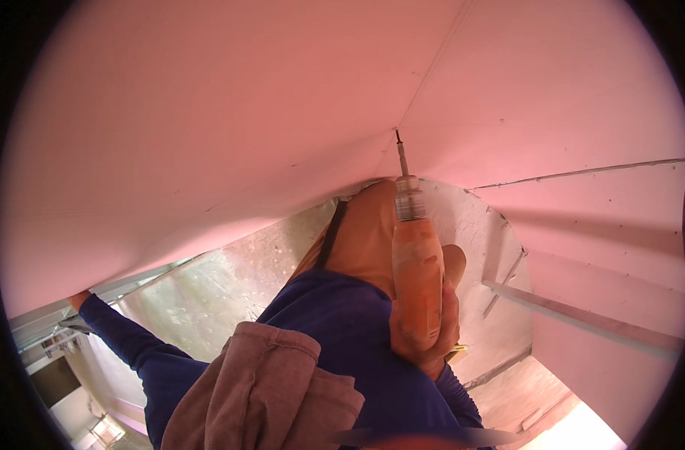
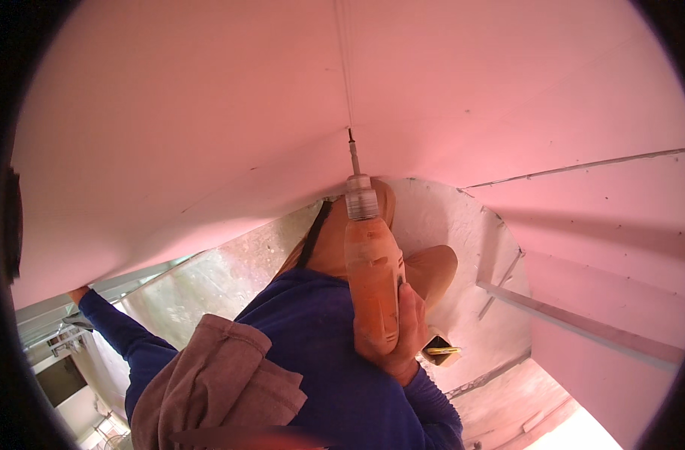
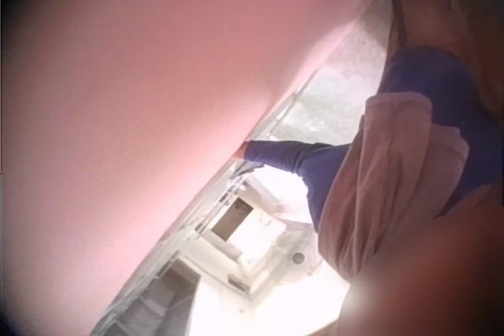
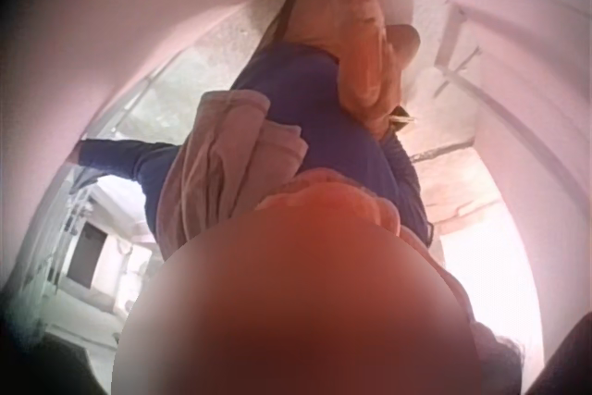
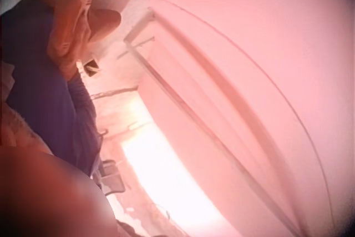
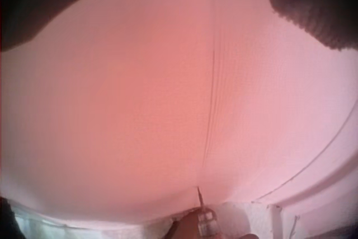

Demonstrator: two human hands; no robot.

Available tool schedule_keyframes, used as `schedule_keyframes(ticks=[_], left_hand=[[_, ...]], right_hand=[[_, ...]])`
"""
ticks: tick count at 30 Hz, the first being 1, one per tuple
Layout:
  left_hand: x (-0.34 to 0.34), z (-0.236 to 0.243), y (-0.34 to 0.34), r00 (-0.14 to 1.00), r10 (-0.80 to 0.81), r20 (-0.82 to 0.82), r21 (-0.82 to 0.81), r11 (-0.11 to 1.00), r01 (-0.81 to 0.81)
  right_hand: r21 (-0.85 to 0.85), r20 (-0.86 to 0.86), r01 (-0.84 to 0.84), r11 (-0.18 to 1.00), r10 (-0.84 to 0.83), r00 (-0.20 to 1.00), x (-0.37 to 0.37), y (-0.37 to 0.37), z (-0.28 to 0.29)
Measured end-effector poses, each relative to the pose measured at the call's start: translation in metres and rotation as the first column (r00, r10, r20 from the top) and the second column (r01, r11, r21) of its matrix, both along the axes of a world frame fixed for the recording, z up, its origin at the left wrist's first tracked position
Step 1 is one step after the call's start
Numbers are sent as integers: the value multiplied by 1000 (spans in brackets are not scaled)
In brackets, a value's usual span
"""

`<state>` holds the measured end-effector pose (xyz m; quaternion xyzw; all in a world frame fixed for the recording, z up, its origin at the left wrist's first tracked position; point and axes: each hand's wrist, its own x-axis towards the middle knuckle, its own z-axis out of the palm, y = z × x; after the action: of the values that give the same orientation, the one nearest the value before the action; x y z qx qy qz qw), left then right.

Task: The person uses a corded drill to drive screws into pink drywall panels on a ceiling. They repeatedly position screws and drive them in along panel seams and across the surface, working from a low-angle egocentric view.

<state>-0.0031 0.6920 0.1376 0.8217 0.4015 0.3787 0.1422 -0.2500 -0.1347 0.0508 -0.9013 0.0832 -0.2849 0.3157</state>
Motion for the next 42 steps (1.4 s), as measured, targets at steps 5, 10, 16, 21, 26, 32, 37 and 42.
schedule_keyframes(ticks=[5,10,16,21,26,32,37,42], left_hand=[[-1,1,-4,1000,5,-11,-7,1000,-5],[-4,2,-7,1000,-5,-9,-8,1000,5],[-3,1,-8,1000,-8,4,-13,1000,8],[-3,-2,-8,999,-30,13,-24,999,30],[-5,-3,-9,1000,-27,13,-25,999,27],[-10,-4,-8,999,-38,9,-18,999,38],[-11,-6,-9,999,-45,8,-26,999,45],[-16,-7,-9,999,-34,19,-31,999,34]], right_hand=[[-57,-10,8,998,-9,1000,-3,-2,5],[-83,-1,15,996,-15,1000,0,-2,4],[-115,12,14,993,-13,1000,3,1,12],[-160,35,17,987,-11,999,8,1,13],[-258,31,10,966,-2,1000,7,-2,10],[-178,33,-19,984,25,999,5,-3,6],[-199,22,-25,980,30,999,5,-3,11],[-211,5,-28,977,29,1000,4,-4,11]])
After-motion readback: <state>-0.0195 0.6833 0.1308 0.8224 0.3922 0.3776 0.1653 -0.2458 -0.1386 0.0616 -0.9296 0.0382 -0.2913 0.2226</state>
